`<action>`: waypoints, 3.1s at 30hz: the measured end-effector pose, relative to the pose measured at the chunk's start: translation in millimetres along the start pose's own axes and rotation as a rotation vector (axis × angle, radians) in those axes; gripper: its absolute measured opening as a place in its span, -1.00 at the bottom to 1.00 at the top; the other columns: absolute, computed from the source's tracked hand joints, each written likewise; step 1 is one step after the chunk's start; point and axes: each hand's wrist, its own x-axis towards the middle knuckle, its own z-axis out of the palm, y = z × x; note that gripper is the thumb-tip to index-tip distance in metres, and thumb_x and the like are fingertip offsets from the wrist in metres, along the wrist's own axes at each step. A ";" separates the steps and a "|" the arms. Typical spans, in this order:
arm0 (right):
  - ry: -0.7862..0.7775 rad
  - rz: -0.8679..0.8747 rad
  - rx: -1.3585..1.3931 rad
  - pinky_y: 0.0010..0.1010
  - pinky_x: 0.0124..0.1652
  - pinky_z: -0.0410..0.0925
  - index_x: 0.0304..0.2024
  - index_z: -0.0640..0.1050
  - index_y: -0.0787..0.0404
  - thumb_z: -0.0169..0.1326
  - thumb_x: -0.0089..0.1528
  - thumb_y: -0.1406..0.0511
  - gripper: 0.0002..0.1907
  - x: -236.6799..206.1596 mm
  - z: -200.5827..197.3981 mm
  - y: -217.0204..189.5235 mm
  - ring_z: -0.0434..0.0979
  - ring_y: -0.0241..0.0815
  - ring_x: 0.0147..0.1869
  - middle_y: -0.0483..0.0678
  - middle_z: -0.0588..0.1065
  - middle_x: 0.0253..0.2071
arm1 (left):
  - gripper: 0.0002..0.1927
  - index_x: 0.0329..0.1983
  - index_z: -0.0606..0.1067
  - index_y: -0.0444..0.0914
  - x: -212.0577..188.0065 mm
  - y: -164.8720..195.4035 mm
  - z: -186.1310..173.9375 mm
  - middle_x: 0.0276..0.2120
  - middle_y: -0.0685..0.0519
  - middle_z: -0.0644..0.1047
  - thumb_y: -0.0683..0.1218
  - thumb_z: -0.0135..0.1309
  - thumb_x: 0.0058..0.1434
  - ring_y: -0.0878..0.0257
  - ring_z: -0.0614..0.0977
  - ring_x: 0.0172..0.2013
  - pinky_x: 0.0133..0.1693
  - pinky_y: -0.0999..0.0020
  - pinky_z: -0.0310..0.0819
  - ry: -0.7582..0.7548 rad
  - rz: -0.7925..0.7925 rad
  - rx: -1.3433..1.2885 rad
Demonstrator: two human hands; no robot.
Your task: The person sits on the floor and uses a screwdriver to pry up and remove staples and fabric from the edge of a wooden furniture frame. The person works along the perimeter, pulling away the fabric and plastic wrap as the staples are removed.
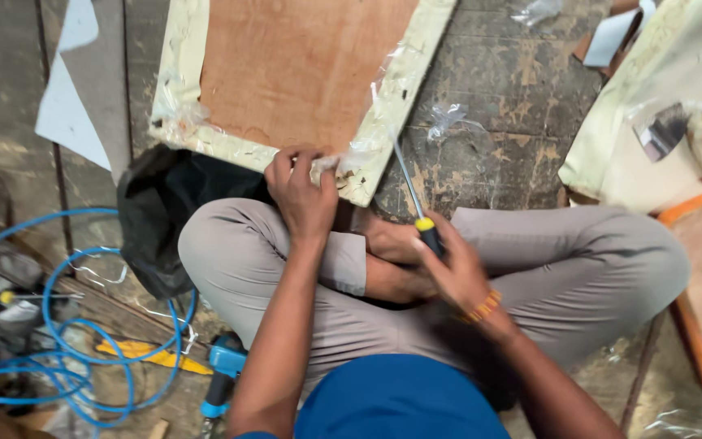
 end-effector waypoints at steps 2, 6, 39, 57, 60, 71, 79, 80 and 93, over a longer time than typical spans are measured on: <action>-0.051 -0.072 -0.277 -0.23 -0.07 0.47 0.35 0.40 0.17 0.15 0.28 0.28 -0.43 -17.0 -33.9 -16.2 0.65 0.06 -0.04 0.16 0.58 -0.09 | -0.59 0.05 0.46 -0.30 -17.1 5.9 -9.7 0.07 -0.11 0.39 -0.16 0.31 0.17 -0.06 0.42 0.08 0.10 0.03 0.37 0.085 -0.119 -0.088; -0.105 -0.063 -0.465 -0.19 -0.13 0.47 0.25 0.44 0.14 0.19 0.23 0.29 -0.48 -13.0 -54.8 -43.2 0.64 0.15 -0.07 0.17 0.58 -0.12 | -0.42 0.22 0.28 -0.33 -54.4 14.9 -8.8 0.18 -0.16 0.29 -0.18 0.30 0.23 0.09 0.43 0.03 0.01 0.29 0.46 0.076 -0.384 -0.418; -0.459 -0.045 -0.968 0.04 -0.30 0.44 0.28 0.39 0.19 0.08 0.27 0.25 -0.49 28.7 -26.9 -108.3 0.59 0.28 -0.32 0.21 0.57 -0.36 | -0.70 0.03 0.42 -0.52 -40.7 -41.1 75.0 -0.05 -0.22 0.60 -0.19 0.06 0.34 0.11 0.63 -0.09 -0.03 0.29 0.51 0.134 -1.121 -0.901; -0.367 0.755 0.877 -0.61 -0.66 0.15 0.15 0.45 0.13 -0.05 0.40 0.20 -0.69 -17.1 -11.0 -3.7 0.31 -0.41 -0.60 -0.14 0.40 -0.48 | -0.68 -0.01 0.43 -0.50 -39.2 -39.4 69.4 -0.12 -0.16 0.63 -0.14 0.11 0.32 0.16 0.67 -0.18 -0.13 0.30 0.54 0.115 -1.099 -0.931; -0.381 0.709 0.846 -0.61 -0.66 0.16 0.20 0.43 0.15 -0.05 0.40 0.18 -0.64 -17.2 -13.6 -6.3 0.33 -0.39 -0.59 -0.14 0.41 -0.47 | -0.65 0.00 0.43 -0.50 -39.3 -38.5 67.6 -0.10 -0.18 0.63 -0.12 0.11 0.31 0.13 0.66 -0.17 -0.14 0.29 0.54 0.116 -1.117 -0.962; -0.159 -0.025 -0.476 -0.30 -0.29 0.46 0.26 0.47 0.20 0.16 0.24 0.27 -0.48 -56.8 -22.7 -56.2 0.65 0.01 -0.30 0.17 0.61 -0.12 | -0.56 0.09 0.39 -0.48 -44.8 -36.1 66.3 -0.02 -0.20 0.58 -0.06 0.14 0.31 0.10 0.63 -0.08 -0.05 0.27 0.52 0.141 -1.131 -1.009; -0.102 -0.190 -0.447 -0.21 -0.10 0.48 0.27 0.45 0.22 0.16 0.27 0.32 -0.49 -39.6 18.9 -66.2 0.66 0.15 -0.05 0.19 0.60 -0.10 | -0.53 0.09 0.42 -0.46 -32.4 -35.8 59.3 -0.02 -0.15 0.58 -0.11 0.24 0.21 0.15 0.63 -0.08 -0.06 0.32 0.52 0.225 -1.087 -1.210; -0.103 -0.161 -0.448 -0.21 -0.11 0.48 0.28 0.44 0.21 0.16 0.27 0.32 -0.49 -38.3 22.1 -65.3 0.66 0.14 -0.07 0.18 0.61 -0.11 | -0.52 0.10 0.44 -0.46 -29.9 -36.0 57.9 -0.01 -0.14 0.58 -0.09 0.24 0.23 0.16 0.62 -0.07 -0.06 0.34 0.51 0.225 -1.101 -1.239; -0.080 -0.244 -0.474 -0.17 -0.19 0.46 0.28 0.45 0.23 0.11 0.33 0.31 -0.54 -31.3 26.3 -93.2 0.63 0.08 -0.12 0.18 0.55 -0.16 | -0.45 0.07 0.39 -0.49 -31.8 -39.4 64.3 0.01 -0.21 0.57 0.04 0.21 0.25 0.11 0.63 -0.04 -0.03 0.29 0.52 0.233 -1.149 -1.109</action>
